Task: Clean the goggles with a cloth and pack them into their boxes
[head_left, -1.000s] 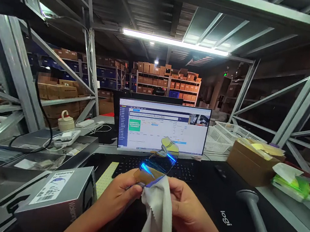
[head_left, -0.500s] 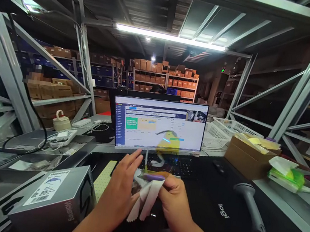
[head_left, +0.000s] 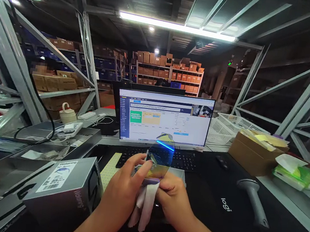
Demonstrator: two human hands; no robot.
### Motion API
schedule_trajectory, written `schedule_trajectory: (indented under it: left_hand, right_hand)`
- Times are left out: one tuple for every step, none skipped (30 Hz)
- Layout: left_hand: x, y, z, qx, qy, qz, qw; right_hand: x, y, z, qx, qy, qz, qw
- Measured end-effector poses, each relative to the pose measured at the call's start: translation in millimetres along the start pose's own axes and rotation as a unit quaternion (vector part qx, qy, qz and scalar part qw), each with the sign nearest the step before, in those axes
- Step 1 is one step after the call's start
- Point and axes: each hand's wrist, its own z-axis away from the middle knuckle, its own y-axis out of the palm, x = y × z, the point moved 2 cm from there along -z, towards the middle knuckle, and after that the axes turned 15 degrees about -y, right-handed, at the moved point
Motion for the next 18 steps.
schedule_trajectory:
  left_hand:
    - [2.4, -0.2, -1.0, 0.014, -0.003, 0.007, 1.0]
    - [4.7, -0.4, -1.9, 0.028, -0.003, 0.012, 1.0]
    - [6.8, -0.5, -2.6, 0.046, 0.002, 0.015, 0.999]
    - [8.8, -0.4, -3.1, 0.063, 0.01, 0.017, 0.998]
    - [10.4, -0.1, -3.4, 0.08, 0.023, 0.017, 0.996]
    - [11.7, 0.4, -3.5, 0.094, 0.038, 0.019, 0.995]
    - [12.9, 1.4, -3.4, 0.108, 0.052, 0.02, 0.993]
    - [13.8, 2.6, -3.1, 0.115, 0.063, 0.022, 0.991]
    - [14.5, 4.4, -2.6, 0.12, 0.07, 0.023, 0.99]
    - [14.9, 6.6, -2.1, 0.123, 0.073, 0.021, 0.99]
    - [15.0, 9.2, -1.4, 0.126, 0.07, 0.016, 0.989]
    - [14.8, 11.9, -0.8, 0.124, 0.064, 0.007, 0.99]
    - [14.1, 14.5, -0.2, 0.122, 0.056, -0.004, 0.991]
    - [12.8, 16.6, 0.2, 0.116, 0.049, -0.012, 0.992]
    - [11.1, 18.1, 0.3, 0.112, 0.04, -0.017, 0.993]
    - [9.0, 18.8, 0.3, 0.107, 0.034, -0.016, 0.994]
    - [6.8, 18.7, 0.0, 0.103, 0.028, -0.008, 0.994]
    - [4.5, 17.8, -0.4, 0.095, 0.024, 0.004, 0.995]
  right_hand:
    - [2.5, -2.7, -1.3, 0.003, 0.019, -0.021, 1.0]
    - [4.7, -6.1, -2.6, 0.0, 0.043, -0.05, 0.998]
    - [6.1, -10.2, -4.0, -0.009, 0.073, -0.085, 0.994]
    - [6.6, -14.7, -5.4, -0.024, 0.106, -0.123, 0.986]
    - [6.3, -19.5, -6.8, -0.043, 0.142, -0.161, 0.976]
    - [5.3, -24.1, -8.3, -0.065, 0.175, -0.194, 0.963]
    - [3.8, -28.2, -9.7, -0.086, 0.203, -0.22, 0.95]
    - [2.2, -31.5, -11.2, -0.105, 0.221, -0.235, 0.941]
    - [0.7, -33.8, -12.6, -0.123, 0.23, -0.245, 0.934]
    - [-0.6, -34.7, -13.7, -0.14, 0.231, -0.251, 0.929]
    - [-1.5, -34.2, -14.3, -0.156, 0.225, -0.258, 0.926]
    - [-1.9, -32.4, -14.4, -0.17, 0.216, -0.265, 0.924]
    - [-1.9, -29.7, -14.0, -0.182, 0.206, -0.271, 0.922]
    - [-1.5, -26.6, -13.1, -0.192, 0.196, -0.274, 0.922]
    - [-0.8, -23.4, -11.9, -0.197, 0.186, -0.273, 0.923]
    - [0.1, -20.4, -10.6, -0.199, 0.177, -0.268, 0.926]
    - [1.0, -17.9, -9.2, -0.198, 0.168, -0.26, 0.93]
    - [1.6, -15.8, -7.8, -0.196, 0.159, -0.25, 0.935]
